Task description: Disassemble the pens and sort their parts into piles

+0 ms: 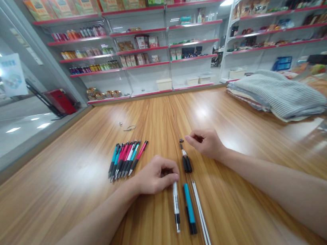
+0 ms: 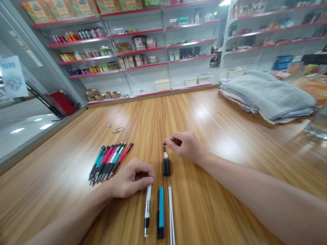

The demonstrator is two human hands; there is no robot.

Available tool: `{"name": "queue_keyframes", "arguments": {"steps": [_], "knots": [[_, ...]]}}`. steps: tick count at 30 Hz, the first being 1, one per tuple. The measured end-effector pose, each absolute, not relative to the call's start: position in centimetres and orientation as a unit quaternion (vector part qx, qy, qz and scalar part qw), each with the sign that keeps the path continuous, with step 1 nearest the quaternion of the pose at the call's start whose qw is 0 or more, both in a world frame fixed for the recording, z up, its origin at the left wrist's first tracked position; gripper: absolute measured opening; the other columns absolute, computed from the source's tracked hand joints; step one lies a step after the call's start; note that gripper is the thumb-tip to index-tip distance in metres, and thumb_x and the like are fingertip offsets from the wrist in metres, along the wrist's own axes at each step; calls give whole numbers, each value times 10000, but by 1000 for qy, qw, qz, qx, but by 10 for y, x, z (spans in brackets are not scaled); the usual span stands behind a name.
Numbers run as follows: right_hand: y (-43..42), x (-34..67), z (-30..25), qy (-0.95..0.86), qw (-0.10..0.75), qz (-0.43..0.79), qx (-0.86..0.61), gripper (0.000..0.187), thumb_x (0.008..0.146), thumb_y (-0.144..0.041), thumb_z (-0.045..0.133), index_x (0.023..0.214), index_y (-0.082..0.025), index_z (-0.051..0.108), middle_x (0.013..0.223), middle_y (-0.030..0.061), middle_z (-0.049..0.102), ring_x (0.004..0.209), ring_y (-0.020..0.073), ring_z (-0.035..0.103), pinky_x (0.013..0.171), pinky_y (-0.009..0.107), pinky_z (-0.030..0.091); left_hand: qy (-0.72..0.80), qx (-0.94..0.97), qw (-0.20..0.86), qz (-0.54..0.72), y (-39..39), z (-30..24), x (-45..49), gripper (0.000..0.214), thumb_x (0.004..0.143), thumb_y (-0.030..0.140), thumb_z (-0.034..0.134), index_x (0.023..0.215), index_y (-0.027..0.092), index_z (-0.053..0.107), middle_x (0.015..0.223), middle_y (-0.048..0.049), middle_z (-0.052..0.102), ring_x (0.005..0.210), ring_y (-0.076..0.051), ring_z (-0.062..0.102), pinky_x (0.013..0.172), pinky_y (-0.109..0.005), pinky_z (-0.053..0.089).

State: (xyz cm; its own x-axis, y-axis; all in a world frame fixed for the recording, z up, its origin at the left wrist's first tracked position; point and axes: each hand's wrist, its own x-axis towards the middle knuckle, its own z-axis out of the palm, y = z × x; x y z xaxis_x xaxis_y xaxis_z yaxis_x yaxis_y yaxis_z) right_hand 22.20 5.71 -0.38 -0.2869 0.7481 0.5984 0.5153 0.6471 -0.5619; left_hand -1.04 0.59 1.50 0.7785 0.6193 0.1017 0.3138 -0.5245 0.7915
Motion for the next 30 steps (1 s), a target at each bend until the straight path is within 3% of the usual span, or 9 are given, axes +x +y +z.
{"name": "queue_keyframes", "arguments": {"steps": [10, 19, 24, 27, 30], "knots": [[59, 223, -5, -801, 437, 125, -391, 343, 881, -366, 528, 617, -150, 560, 513, -33, 428, 472, 71, 366, 479, 223, 291, 249, 895, 341, 146, 6, 15, -11, 253, 842, 284, 542, 640, 137, 583, 528, 31, 452, 477, -74, 376, 458, -204, 278], [61, 223, -8, -809, 429, 121, -382, 337, 883, -359, 530, 626, -146, 569, 513, -31, 444, 470, 70, 363, 476, 223, 295, 237, 910, 318, 122, 4, 18, -8, 231, 838, 352, 581, 777, 138, 639, 596, 15, 560, 515, -72, 475, 493, -179, 331], [62, 223, -9, -811, 427, 120, -381, 335, 881, -359, 536, 622, -147, 566, 511, -31, 451, 471, 70, 367, 479, 222, 299, 233, 898, 357, 111, 4, 18, -11, 114, 732, 158, 599, 840, 142, 633, 617, 22, 567, 521, -78, 491, 487, -175, 351], [62, 223, -9, -813, 427, 119, -379, 333, 881, -354, 534, 624, -146, 570, 508, -33, 446, 467, 68, 366, 478, 220, 298, 226, 897, 366, 107, 3, 18, -11, 289, 603, 29, 526, 848, 145, 626, 625, 34, 533, 517, -74, 449, 476, -179, 339], [61, 223, -7, -814, 426, 120, -377, 325, 877, -346, 538, 626, -143, 574, 504, -35, 439, 462, 66, 364, 474, 218, 295, 218, 897, 369, 105, 3, 20, -10, 338, 563, 17, 511, 853, 143, 631, 662, 26, 528, 560, -84, 449, 497, -192, 344]]}}
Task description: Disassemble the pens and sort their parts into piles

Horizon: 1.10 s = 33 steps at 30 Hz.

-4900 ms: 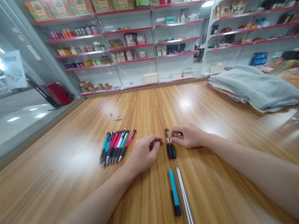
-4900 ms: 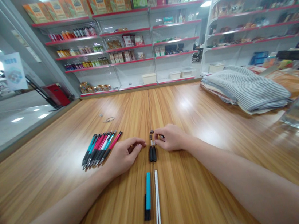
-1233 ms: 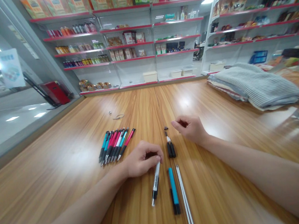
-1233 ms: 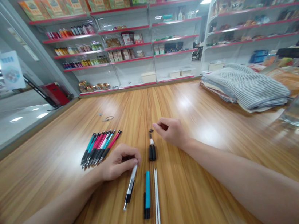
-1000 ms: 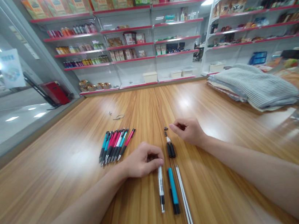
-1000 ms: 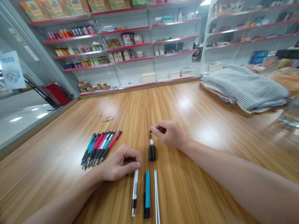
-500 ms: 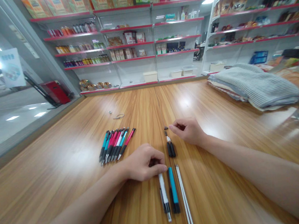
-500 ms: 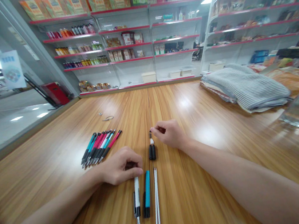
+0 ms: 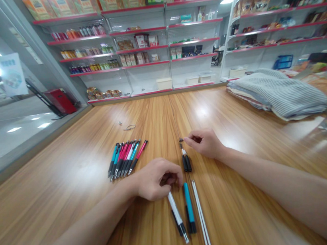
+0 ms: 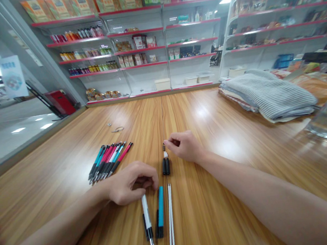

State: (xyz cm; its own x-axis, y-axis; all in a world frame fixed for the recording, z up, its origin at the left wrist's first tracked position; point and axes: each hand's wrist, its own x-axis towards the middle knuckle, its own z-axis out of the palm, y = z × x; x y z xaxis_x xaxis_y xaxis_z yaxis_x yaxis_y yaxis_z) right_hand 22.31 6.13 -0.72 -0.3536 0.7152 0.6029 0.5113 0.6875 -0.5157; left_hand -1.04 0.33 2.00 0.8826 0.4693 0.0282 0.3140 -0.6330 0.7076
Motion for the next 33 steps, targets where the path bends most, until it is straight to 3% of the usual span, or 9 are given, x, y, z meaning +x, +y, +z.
{"name": "queue_keyframes", "arguments": {"steps": [4, 10, 13, 21, 33], "knots": [[61, 223, -6, -815, 423, 123, -376, 322, 876, -342, 539, 628, -142, 583, 505, -34, 446, 463, 66, 366, 476, 218, 296, 230, 872, 422, 89, 5, 27, -12, 185, 684, 113, 572, 860, 133, 622, 744, 1, 552, 614, -95, 468, 520, -205, 357], [62, 223, -8, -817, 420, 125, -376, 317, 876, -341, 539, 636, -141, 593, 508, -33, 445, 466, 68, 368, 475, 220, 290, 197, 898, 393, 20, 7, 46, -16, 417, 610, 33, 605, 1000, 177, 639, 949, -11, 539, 782, -122, 495, 678, -223, 419], [62, 223, -8, -817, 419, 125, -376, 316, 878, -341, 536, 637, -142, 587, 507, -34, 443, 466, 68, 363, 475, 223, 286, 196, 911, 362, -3, 4, 49, -14, 357, 643, 36, 610, 960, 190, 663, 947, -9, 516, 800, -122, 508, 730, -231, 432], [60, 223, -6, -816, 420, 126, -377, 329, 878, -345, 533, 619, -144, 566, 506, -37, 431, 465, 67, 362, 476, 222, 292, 209, 931, 299, 26, 0, 41, -10, 274, 659, 15, 573, 850, 182, 676, 868, -3, 507, 734, -109, 501, 684, -229, 421], [61, 223, -7, -817, 417, 126, -378, 323, 878, -352, 529, 634, -146, 578, 510, -30, 445, 470, 71, 360, 476, 219, 296, 211, 923, 313, 77, 3, 33, -10, 299, 644, 2, 545, 869, 162, 662, 865, -17, 548, 730, -112, 516, 652, -219, 433]]}}
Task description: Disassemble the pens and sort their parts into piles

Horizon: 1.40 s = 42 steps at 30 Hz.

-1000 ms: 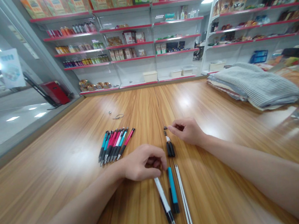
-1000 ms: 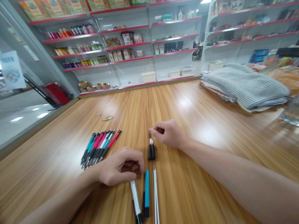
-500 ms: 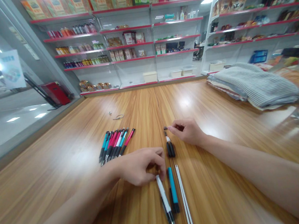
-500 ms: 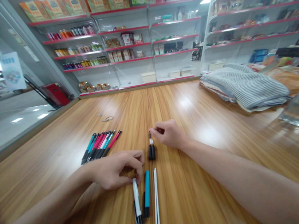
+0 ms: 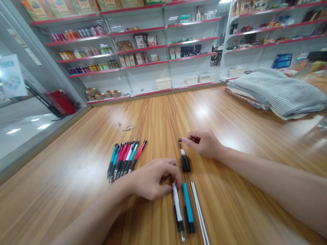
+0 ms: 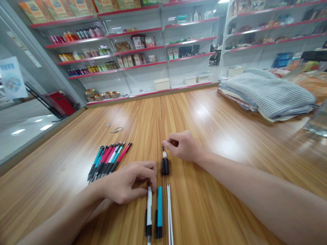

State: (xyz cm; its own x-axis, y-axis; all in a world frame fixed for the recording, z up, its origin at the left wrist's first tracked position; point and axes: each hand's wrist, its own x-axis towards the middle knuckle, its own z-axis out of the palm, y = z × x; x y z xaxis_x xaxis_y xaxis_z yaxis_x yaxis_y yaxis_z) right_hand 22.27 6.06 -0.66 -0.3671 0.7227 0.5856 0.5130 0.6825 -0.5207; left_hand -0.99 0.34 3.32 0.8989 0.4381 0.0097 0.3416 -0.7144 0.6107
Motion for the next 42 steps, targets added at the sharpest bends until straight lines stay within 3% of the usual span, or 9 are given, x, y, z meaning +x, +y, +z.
{"name": "queue_keyframes", "arguments": {"steps": [14, 42], "knots": [[61, 223, -6, -820, 418, 122, -372, 319, 874, -337, 535, 624, -143, 574, 503, -36, 430, 468, 69, 360, 475, 218, 288, 205, 924, 313, 84, 3, 34, -7, 266, 683, 43, 604, 909, 167, 667, 884, -18, 549, 784, -124, 536, 738, -237, 447], [62, 222, -7, -819, 413, 118, -380, 332, 875, -353, 528, 618, -148, 576, 502, -30, 448, 468, 73, 371, 476, 219, 297, 211, 920, 317, 98, 4, 31, -7, 237, 701, 106, 626, 933, 156, 615, 895, -27, 572, 745, -118, 519, 670, -229, 425]]}}
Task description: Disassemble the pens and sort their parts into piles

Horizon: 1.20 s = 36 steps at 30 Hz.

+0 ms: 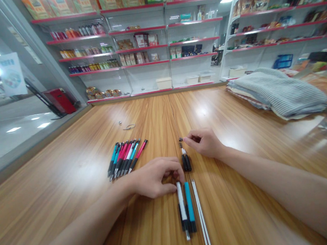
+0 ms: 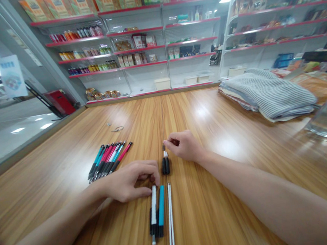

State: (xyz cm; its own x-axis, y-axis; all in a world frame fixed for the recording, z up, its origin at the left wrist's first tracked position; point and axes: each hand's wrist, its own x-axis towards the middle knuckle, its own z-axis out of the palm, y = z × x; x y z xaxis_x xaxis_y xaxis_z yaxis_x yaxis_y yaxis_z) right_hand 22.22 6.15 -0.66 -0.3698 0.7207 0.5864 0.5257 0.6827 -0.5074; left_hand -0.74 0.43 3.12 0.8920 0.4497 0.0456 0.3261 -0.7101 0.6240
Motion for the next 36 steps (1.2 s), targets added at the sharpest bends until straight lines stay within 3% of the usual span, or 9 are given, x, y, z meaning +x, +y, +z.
{"name": "queue_keyframes", "arguments": {"steps": [36], "knots": [[62, 223, -7, -825, 402, 116, -380, 336, 879, -348, 529, 615, -143, 564, 511, -36, 430, 476, 66, 358, 486, 214, 289, 221, 911, 331, 106, 3, 29, -7, 272, 725, 107, 593, 991, 159, 612, 897, -26, 590, 745, -116, 530, 656, -218, 436]]}}
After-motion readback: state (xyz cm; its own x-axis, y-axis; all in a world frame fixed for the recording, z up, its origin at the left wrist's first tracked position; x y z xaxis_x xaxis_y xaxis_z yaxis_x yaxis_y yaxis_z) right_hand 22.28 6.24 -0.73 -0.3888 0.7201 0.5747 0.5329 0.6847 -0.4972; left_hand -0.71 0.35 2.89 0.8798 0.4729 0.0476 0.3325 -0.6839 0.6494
